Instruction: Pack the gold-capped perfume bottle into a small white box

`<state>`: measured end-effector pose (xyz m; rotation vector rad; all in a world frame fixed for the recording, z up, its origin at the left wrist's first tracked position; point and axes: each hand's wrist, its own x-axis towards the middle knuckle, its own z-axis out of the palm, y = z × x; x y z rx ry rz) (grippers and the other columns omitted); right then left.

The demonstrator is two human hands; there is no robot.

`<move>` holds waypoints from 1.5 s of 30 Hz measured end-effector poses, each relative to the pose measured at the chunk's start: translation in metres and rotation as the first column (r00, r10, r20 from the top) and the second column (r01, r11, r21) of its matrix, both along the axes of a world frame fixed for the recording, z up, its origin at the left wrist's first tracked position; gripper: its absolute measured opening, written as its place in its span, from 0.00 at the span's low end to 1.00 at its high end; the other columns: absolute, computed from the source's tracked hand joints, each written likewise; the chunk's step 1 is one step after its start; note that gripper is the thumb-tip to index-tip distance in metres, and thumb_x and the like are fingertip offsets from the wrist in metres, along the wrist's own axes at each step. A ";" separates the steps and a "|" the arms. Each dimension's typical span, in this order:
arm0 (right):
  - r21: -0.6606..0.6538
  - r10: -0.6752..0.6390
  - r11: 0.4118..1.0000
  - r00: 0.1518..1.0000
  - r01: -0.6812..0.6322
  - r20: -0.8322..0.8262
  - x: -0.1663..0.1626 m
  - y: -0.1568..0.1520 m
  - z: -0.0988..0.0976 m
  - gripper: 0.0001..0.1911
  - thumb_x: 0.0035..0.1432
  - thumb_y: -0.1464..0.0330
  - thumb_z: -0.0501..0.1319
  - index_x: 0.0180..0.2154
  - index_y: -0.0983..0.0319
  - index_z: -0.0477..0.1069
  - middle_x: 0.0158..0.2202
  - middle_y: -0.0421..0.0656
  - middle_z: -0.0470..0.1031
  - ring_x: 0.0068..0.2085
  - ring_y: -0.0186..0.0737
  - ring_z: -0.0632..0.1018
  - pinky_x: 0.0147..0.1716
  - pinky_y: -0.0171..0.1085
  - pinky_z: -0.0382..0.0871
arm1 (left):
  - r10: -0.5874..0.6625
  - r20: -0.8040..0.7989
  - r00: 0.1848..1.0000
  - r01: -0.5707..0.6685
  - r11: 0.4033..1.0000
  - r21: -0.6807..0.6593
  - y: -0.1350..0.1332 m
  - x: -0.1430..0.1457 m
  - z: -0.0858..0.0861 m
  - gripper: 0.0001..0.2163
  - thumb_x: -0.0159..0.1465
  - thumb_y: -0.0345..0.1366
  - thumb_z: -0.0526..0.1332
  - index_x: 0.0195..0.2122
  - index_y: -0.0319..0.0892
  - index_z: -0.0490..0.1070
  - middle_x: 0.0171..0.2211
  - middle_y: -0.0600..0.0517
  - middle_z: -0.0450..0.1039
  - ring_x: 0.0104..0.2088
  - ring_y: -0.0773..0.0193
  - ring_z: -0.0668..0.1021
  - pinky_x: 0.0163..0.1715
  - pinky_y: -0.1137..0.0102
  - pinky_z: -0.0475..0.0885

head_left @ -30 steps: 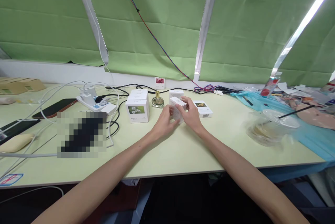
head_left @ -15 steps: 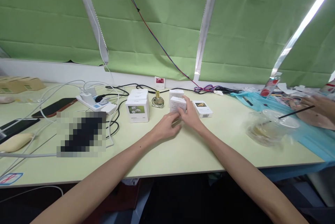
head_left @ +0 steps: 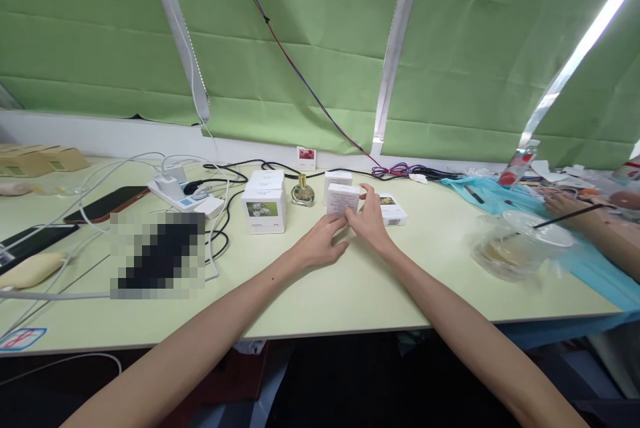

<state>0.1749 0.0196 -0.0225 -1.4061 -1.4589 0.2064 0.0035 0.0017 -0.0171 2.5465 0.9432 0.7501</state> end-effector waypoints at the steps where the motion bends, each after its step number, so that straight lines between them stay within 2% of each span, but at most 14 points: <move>1: -0.010 0.005 1.000 1.000 -0.005 -0.017 0.000 0.000 0.000 0.36 0.53 0.65 0.62 0.63 0.59 0.59 0.52 0.53 0.67 0.52 0.55 0.74 0.54 0.56 0.71 | -0.003 -0.004 1.000 0.003 1.000 -0.002 0.000 0.000 0.001 0.23 0.65 0.38 0.62 0.61 0.43 0.72 0.63 0.40 0.71 0.66 0.42 0.71 0.64 0.49 0.70; 8: -0.040 0.024 0.999 0.999 -0.025 -0.021 0.002 0.003 -0.005 0.36 0.53 0.65 0.61 0.63 0.61 0.59 0.53 0.54 0.69 0.49 0.52 0.76 0.52 0.55 0.73 | 0.010 0.045 0.999 -0.010 1.000 -0.003 0.003 -0.001 -0.002 0.24 0.66 0.42 0.64 0.63 0.44 0.72 0.63 0.40 0.71 0.64 0.42 0.73 0.64 0.50 0.70; 14: -0.001 0.049 0.999 0.999 -0.049 -0.017 0.001 0.005 -0.009 0.35 0.54 0.63 0.61 0.63 0.60 0.60 0.51 0.52 0.72 0.48 0.51 0.77 0.48 0.52 0.75 | 0.020 0.054 0.998 -0.019 1.000 -0.019 0.009 -0.003 -0.006 0.24 0.67 0.46 0.63 0.62 0.44 0.72 0.64 0.40 0.70 0.65 0.43 0.72 0.64 0.50 0.70; 22: -0.060 0.095 0.994 0.995 -0.097 -0.035 -0.002 0.002 -0.008 0.42 0.54 0.62 0.61 0.69 0.61 0.53 0.54 0.55 0.72 0.49 0.51 0.77 0.46 0.50 0.77 | 0.021 0.038 0.999 -0.020 0.999 -0.025 0.013 -0.003 -0.008 0.24 0.68 0.48 0.61 0.62 0.44 0.72 0.64 0.40 0.70 0.65 0.44 0.72 0.64 0.51 0.70; 26: -0.076 0.116 0.990 0.992 -0.121 -0.058 -0.004 0.002 -0.009 0.46 0.55 0.62 0.61 0.71 0.60 0.47 0.57 0.56 0.70 0.50 0.52 0.77 0.48 0.52 0.77 | 0.008 0.005 1.000 -0.007 1.000 -0.021 0.016 -0.005 -0.010 0.24 0.70 0.47 0.60 0.65 0.46 0.70 0.67 0.42 0.67 0.69 0.46 0.68 0.68 0.52 0.66; 30: -0.060 0.126 0.990 0.990 -0.129 -0.062 -0.005 0.002 -0.011 0.47 0.55 0.62 0.62 0.72 0.59 0.46 0.58 0.56 0.69 0.53 0.53 0.77 0.50 0.53 0.77 | 0.037 -0.004 0.999 -0.037 0.999 -0.034 0.019 -0.007 -0.014 0.25 0.70 0.49 0.60 0.65 0.45 0.71 0.71 0.41 0.61 0.72 0.44 0.63 0.69 0.49 0.63; 36: -0.082 0.103 0.991 0.994 -0.105 -0.032 -0.006 0.000 -0.010 0.47 0.57 0.62 0.60 0.73 0.59 0.43 0.61 0.57 0.66 0.58 0.55 0.74 0.52 0.54 0.77 | 0.016 -0.101 0.995 -0.030 0.991 -0.131 0.018 -0.009 -0.012 0.28 0.71 0.54 0.53 0.69 0.49 0.65 0.76 0.45 0.51 0.76 0.45 0.53 0.72 0.49 0.57; 38: -0.079 0.085 0.993 0.996 -0.085 0.001 -0.007 -0.001 -0.010 0.46 0.57 0.62 0.59 0.72 0.59 0.43 0.62 0.57 0.65 0.59 0.56 0.73 0.52 0.55 0.76 | 0.019 -0.113 0.993 -0.035 0.989 -0.141 0.017 -0.009 -0.010 0.28 0.71 0.55 0.53 0.67 0.48 0.67 0.76 0.45 0.50 0.76 0.45 0.52 0.72 0.49 0.58; 41: -0.040 0.037 0.999 0.998 -0.035 0.052 -0.006 0.002 -0.009 0.45 0.56 0.65 0.59 0.71 0.60 0.45 0.62 0.58 0.64 0.60 0.56 0.71 0.54 0.56 0.74 | 0.036 -0.121 0.992 -0.052 0.990 -0.129 0.015 -0.009 -0.008 0.24 0.71 0.54 0.53 0.61 0.47 0.72 0.74 0.43 0.53 0.75 0.44 0.55 0.69 0.49 0.63; 45: 0.096 -0.061 0.994 0.989 0.048 0.135 0.002 0.006 -0.006 0.39 0.55 0.70 0.57 0.68 0.63 0.51 0.60 0.57 0.62 0.61 0.56 0.68 0.61 0.57 0.67 | 0.090 -0.115 0.989 -0.099 0.992 -0.082 0.013 -0.007 -0.006 0.19 0.70 0.50 0.55 0.53 0.44 0.75 0.67 0.39 0.62 0.67 0.44 0.70 0.64 0.51 0.69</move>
